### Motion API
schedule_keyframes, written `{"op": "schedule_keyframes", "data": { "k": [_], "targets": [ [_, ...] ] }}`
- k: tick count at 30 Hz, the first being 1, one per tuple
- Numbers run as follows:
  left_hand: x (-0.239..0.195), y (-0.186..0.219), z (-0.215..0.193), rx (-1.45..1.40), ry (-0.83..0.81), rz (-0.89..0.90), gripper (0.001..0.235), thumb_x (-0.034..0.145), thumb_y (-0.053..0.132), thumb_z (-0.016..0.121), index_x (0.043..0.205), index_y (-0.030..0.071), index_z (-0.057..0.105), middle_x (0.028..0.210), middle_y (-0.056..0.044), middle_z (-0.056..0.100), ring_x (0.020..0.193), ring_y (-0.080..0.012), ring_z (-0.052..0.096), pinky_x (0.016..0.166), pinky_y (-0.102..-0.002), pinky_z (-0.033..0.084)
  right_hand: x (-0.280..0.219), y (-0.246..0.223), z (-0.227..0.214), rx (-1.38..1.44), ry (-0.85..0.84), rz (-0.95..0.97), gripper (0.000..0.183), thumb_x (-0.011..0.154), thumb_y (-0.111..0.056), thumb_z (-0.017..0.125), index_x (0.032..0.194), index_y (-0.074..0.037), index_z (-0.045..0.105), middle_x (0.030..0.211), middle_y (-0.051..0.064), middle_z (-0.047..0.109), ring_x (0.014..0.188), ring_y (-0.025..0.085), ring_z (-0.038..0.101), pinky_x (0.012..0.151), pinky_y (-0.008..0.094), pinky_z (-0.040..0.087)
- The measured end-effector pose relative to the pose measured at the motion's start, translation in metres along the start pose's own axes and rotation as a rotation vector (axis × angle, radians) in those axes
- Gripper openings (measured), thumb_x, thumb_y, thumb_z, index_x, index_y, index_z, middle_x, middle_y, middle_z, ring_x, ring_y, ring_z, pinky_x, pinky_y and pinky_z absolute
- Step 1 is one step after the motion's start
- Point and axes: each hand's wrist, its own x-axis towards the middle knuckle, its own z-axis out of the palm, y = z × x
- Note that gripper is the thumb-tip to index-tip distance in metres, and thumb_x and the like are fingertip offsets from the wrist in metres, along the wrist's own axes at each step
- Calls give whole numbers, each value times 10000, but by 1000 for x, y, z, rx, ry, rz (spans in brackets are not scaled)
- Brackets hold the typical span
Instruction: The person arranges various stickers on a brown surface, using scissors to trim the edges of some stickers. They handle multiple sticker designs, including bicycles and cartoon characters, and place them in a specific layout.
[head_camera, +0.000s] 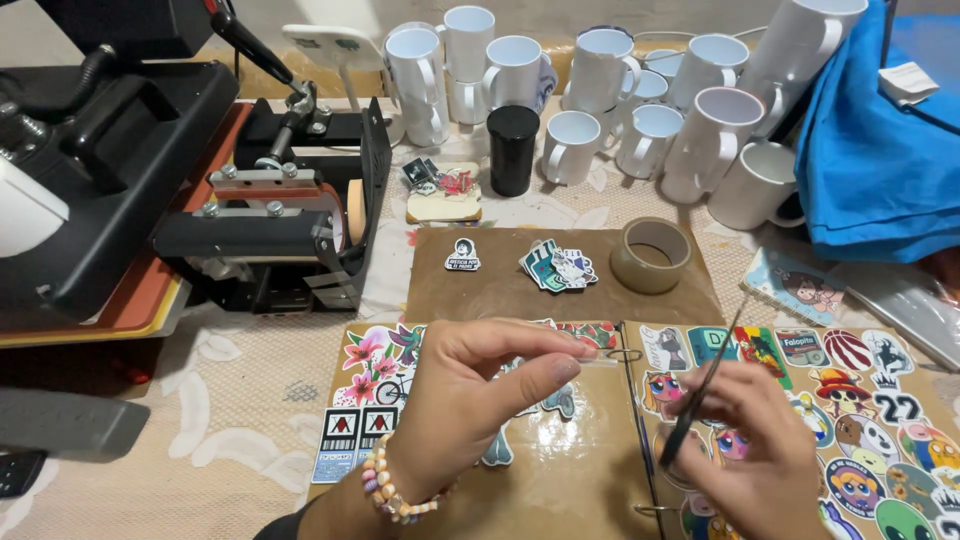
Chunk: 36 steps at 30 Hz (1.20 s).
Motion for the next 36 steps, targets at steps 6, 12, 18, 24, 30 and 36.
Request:
{"op": "schedule_keyframes", "data": {
  "k": [6, 12, 18, 24, 30, 36],
  "targets": [
    [-5, -5, 10, -168, -2, 10, 97, 849, 57, 755, 942, 52, 780, 997, -156, 791, 1000, -213, 768, 944, -306, 622, -12, -27, 38, 323, -47, -158, 490, 609, -391, 901, 923, -69, 707, 865, 92, 665, 621, 105, 664, 544, 177, 596],
    [-6, -11, 15, -324, 19, -64, 104, 831, -8, 759, 934, -16, 772, 979, -189, 777, 891, -252, 777, 850, -331, 669, -2, -35, 43, 202, -70, -187, 360, 635, -420, 880, 789, -142, 711, 772, -29, 696, 488, 49, 637, 532, 179, 510],
    [-8, -14, 18, -261, 15, -94, 106, 839, 52, 770, 929, 0, 788, 915, -152, 778, 840, -174, 733, 723, -269, 636, -3, -30, 43, 170, -87, -186, 334, 631, -391, 888, 737, -146, 688, 714, -34, 669, 481, 44, 603, 507, 171, 488],
    [-7, -17, 18, -249, 44, -113, 123, 814, 58, 788, 924, 4, 793, 928, -155, 788, 850, -184, 751, 750, -278, 648, -6, -23, 46, 157, -56, -191, 356, 594, -396, 913, 782, -163, 721, 748, -44, 706, 471, 32, 619, 501, 163, 506],
    [-6, -19, 18, -276, 36, -168, 136, 827, 62, 775, 938, -16, 789, 938, -165, 787, 841, -203, 755, 702, -277, 644, -3, -26, 43, 186, -92, -170, 342, 617, -373, 901, 730, -125, 695, 692, -20, 660, 469, 40, 589, 467, 155, 471],
    [-4, -14, 17, -291, 14, -207, 144, 866, 79, 733, 945, -37, 761, 887, -175, 785, 831, -214, 775, 728, -296, 648, -9, -21, 45, 107, -18, -84, 297, 616, -342, 899, 716, -136, 710, 671, -34, 659, 504, 63, 518, 498, 183, 441]
  ]
}}
